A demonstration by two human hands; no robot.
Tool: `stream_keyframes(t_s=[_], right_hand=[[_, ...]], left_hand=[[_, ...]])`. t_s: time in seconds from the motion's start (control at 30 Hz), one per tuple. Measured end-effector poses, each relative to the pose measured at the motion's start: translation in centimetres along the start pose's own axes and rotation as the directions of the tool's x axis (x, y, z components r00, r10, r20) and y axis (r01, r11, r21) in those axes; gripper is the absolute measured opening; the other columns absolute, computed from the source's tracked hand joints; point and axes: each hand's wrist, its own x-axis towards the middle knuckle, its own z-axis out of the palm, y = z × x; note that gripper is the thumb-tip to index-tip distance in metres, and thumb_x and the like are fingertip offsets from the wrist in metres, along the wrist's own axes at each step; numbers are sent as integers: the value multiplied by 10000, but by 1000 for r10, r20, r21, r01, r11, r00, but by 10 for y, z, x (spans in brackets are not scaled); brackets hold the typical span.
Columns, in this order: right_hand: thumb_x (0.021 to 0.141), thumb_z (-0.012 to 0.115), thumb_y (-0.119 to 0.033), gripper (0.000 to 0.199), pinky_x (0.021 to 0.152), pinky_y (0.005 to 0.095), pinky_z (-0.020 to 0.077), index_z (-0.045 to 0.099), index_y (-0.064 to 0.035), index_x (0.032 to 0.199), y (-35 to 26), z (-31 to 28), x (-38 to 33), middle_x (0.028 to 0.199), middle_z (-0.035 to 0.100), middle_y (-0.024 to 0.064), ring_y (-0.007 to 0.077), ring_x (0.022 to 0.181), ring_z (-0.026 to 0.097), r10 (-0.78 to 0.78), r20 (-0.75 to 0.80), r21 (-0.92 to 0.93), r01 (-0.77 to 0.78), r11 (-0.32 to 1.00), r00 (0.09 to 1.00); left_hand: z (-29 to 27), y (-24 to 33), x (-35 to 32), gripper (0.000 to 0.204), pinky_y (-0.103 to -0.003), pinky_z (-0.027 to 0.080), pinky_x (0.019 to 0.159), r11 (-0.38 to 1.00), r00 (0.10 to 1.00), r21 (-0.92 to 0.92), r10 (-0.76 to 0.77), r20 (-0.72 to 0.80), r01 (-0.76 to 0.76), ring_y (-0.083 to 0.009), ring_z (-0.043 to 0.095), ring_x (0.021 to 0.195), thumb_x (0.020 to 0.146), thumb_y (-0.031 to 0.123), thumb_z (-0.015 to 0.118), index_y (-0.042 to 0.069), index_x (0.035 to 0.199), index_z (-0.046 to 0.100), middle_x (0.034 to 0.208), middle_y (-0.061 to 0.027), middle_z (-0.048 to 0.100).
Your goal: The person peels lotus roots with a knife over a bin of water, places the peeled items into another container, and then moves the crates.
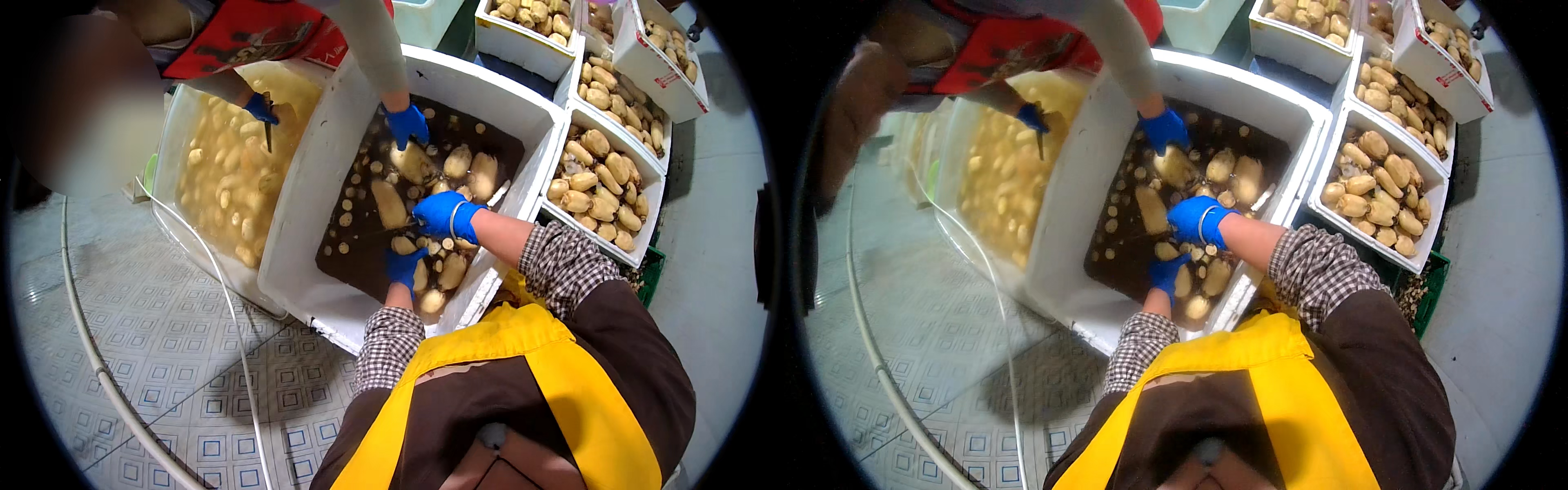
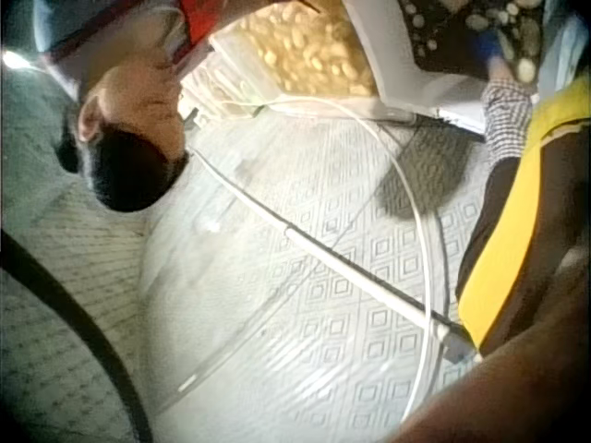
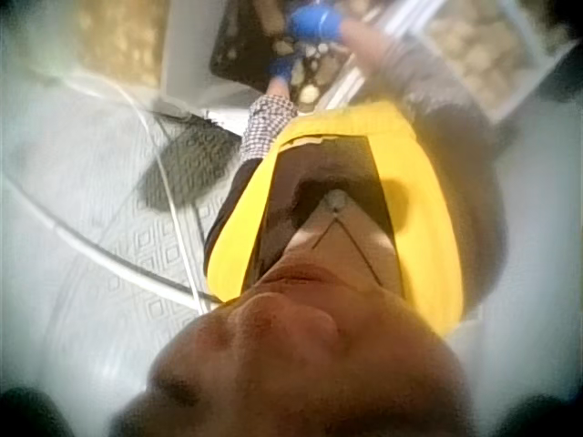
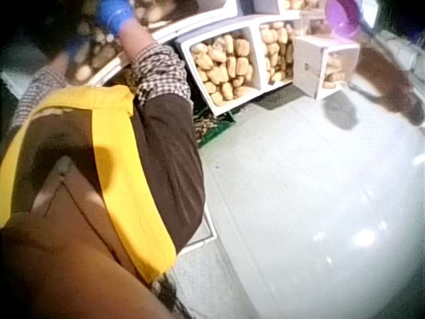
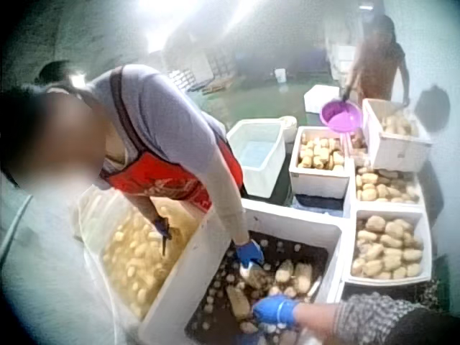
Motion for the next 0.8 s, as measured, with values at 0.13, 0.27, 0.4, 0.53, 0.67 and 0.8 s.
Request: stream_keyframes(t_s=[0.13,0.27,0.4,0.53,0.67,0.8], right_hand=[[790,570,-287,243,722,424,509,673,-129,942,1,3,-3,933,660,142,343,864,628,12,160,-30,-7,1000,987],[777,576,-262,250,733,422,512,680,-114,949,-4,6,-5,950,662,146,337,887,630,31,141,-2,-31,1000,990],[768,584,-244,251,730,424,513,680,-89,942,-12,3,2,900,664,167,342,850,640,82,161,57,-92,994,984],[772,577,-241,267,740,423,512,679,-86,964,-16,6,2,893,662,174,347,849,639,85,201,47,-96,994,976],[769,566,-229,273,739,418,512,677,-83,971,-20,4,-3,905,660,182,346,847,640,56,259,20,-63,998,964],[759,558,-209,266,723,408,515,684,-76,952,-28,-2,-5,842,669,170,331,811,652,92,311,60,-117,991,946]], left_hand=[[-10,-10,3,709,-358,491,815,878,981,-459,-50,189,133,-251,587,978,538,223,858,-20,1126,546,1079,-137,596],[-75,83,-55,520,-328,509,758,724,922,-609,-98,374,324,-200,606,843,653,186,774,5,1096,571,980,-87,612],[-77,82,-77,459,-349,527,735,634,934,-694,-140,329,340,-224,608,803,666,147,759,15,1062,568,924,-80,604],[-65,62,-87,496,-348,527,723,711,983,-680,-111,146,181,-230,611,820,629,128,788,25,1060,565,949,-91,606],[-72,76,-99,666,-367,505,778,933,998,-361,-19,-53,-1,-277,616,908,561,238,824,-38,1091,530,1014,-171,620],[-78,94,-113,731,-377,495,806,985,985,-165,28,-170,-57,-314,609,955,539,283,828,-37,1114,511,1047,-214,608]])
